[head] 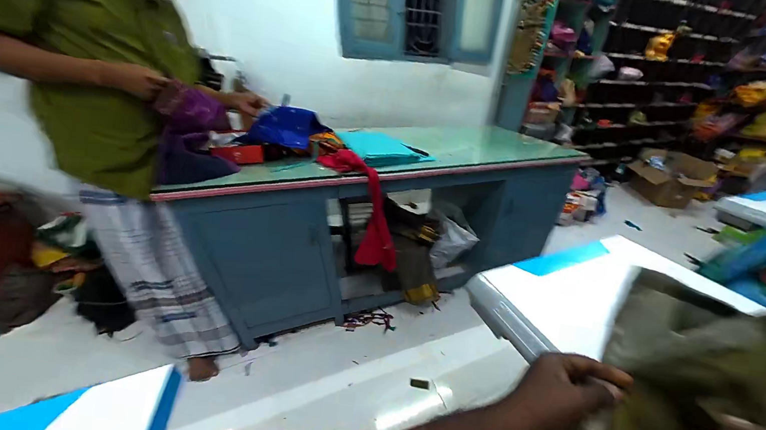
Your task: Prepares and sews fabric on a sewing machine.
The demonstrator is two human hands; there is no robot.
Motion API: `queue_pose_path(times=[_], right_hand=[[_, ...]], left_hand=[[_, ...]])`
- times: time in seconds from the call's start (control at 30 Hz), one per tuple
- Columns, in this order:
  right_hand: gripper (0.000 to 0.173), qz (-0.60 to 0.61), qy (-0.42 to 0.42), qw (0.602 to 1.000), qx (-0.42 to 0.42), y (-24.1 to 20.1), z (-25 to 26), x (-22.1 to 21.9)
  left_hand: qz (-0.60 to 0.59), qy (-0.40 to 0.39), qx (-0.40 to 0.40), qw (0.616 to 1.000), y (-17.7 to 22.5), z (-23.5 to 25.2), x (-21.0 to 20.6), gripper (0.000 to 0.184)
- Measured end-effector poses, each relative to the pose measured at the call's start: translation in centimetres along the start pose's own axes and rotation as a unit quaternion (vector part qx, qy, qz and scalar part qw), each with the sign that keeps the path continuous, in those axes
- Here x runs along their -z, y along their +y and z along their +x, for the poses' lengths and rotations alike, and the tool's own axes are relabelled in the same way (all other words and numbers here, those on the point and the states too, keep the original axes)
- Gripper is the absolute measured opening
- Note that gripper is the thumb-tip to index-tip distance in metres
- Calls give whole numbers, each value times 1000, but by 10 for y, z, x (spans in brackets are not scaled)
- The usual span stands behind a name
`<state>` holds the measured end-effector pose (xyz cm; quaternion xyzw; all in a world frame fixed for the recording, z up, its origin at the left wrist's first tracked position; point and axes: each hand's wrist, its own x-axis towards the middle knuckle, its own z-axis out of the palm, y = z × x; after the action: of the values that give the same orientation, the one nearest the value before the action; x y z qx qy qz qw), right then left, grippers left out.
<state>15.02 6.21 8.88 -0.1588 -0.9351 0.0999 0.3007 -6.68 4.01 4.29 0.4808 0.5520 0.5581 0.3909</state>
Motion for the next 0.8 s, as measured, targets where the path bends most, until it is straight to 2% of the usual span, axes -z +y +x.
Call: queue_pose_path(times=[0.07, 0.13, 0.23, 0.3, 0.37, 0.5, 0.6, 0.67, 0.73, 0.8], right_hand=[[64, 4, -23, 994, -103, 3, -26, -38], [71, -18, 6, 984, -178, 14, -45, -69], [81, -17, 56, 973, -224, 25, -63, -94], [93, 26, 82, 968, -235, 16, -66, -103], [96, 36, 108, 966, -234, 6, -67, -114], [77, -9, 121, 959, -258, 10, -70, -126], [50, 12, 72, 945, -319, 15, -61, -97], [34, 27, 70, 938, -339, 23, -54, -73], [26, 0, 102, 940, -327, 34, -47, -49], [23, -32, 142, 944, -295, 46, -37, -27]], left_hand=[[15, -1, 10, 1000, -9, 1, 7, 26], [23, -3, -2, 1000, -17, 2, 11, 27], [-31, -1, -4, 1000, -28, 1, 11, 32], [-86, -3, -7, 996, -32, 1, 9, 43], [-116, -12, -20, 993, -35, 1, 7, 53], [-94, -45, -65, 992, -35, 2, 9, 53], [-32, -83, -119, 989, -37, 7, 18, 54], [7, -96, -137, 986, -32, 11, 23, 51], [54, -77, -154, 984, -21, 17, 23, 42], [105, -18, -183, 977, -12, 34, 16, 25]])
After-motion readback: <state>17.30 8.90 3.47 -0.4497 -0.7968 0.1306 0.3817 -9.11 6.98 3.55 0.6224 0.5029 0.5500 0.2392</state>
